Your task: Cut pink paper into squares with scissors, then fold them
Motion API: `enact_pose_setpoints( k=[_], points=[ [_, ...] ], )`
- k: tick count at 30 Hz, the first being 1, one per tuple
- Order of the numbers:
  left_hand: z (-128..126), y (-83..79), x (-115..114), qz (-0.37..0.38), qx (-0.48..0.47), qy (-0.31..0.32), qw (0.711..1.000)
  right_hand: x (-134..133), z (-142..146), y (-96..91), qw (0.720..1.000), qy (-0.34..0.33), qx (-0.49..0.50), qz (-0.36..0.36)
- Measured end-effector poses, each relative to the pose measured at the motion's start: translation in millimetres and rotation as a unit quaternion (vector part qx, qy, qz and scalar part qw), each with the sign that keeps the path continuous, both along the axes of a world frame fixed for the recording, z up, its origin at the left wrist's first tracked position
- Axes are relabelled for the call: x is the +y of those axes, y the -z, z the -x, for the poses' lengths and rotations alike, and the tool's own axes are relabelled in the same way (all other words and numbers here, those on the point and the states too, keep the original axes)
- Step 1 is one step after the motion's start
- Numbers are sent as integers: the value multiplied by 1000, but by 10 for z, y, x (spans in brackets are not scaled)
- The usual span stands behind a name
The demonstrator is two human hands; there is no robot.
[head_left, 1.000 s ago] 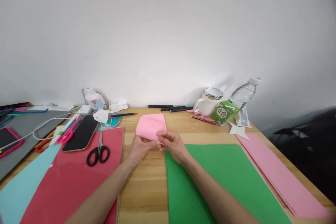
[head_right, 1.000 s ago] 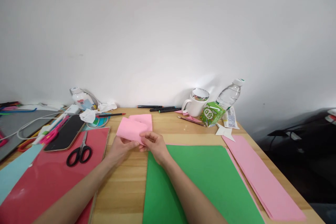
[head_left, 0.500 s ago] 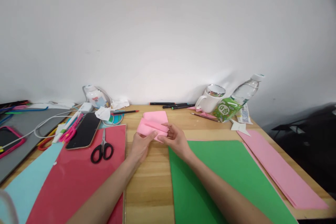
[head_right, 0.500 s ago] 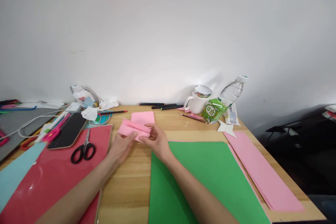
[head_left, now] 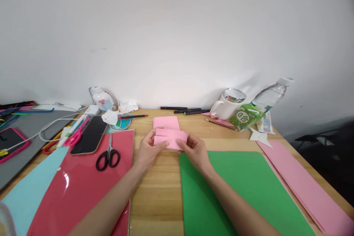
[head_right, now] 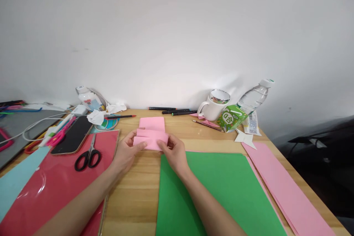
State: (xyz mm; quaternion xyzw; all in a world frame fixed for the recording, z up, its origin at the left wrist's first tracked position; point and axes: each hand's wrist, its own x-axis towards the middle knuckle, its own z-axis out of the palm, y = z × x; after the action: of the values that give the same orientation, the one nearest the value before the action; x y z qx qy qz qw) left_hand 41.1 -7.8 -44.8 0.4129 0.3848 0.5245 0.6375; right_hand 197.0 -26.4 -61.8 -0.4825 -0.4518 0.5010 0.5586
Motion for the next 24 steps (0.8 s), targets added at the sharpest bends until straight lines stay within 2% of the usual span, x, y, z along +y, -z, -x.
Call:
enact_pose_setpoints(
  k=[3, 8, 12, 17, 24],
  points=[
    [-16, -14, -22, 8, 21, -13, 1000, -24, 14, -31, 1000, 2, 5, 0],
    [-35, -39, -26, 31, 55, -51, 997, -56, 12, -65, 999, -40, 19, -15],
    [-21, -45, -34, 15, 76, -36, 996, -44, 12, -22, 999, -20, 33, -9],
    [-22, -27, -58, 4, 43, 17, 999, -25, -7, 1, 999, 10, 43, -4],
    [-45, 3, -44, 8, 45, -3, 999, -58, -15, -47, 1000, 13, 22, -4]
  ],
)
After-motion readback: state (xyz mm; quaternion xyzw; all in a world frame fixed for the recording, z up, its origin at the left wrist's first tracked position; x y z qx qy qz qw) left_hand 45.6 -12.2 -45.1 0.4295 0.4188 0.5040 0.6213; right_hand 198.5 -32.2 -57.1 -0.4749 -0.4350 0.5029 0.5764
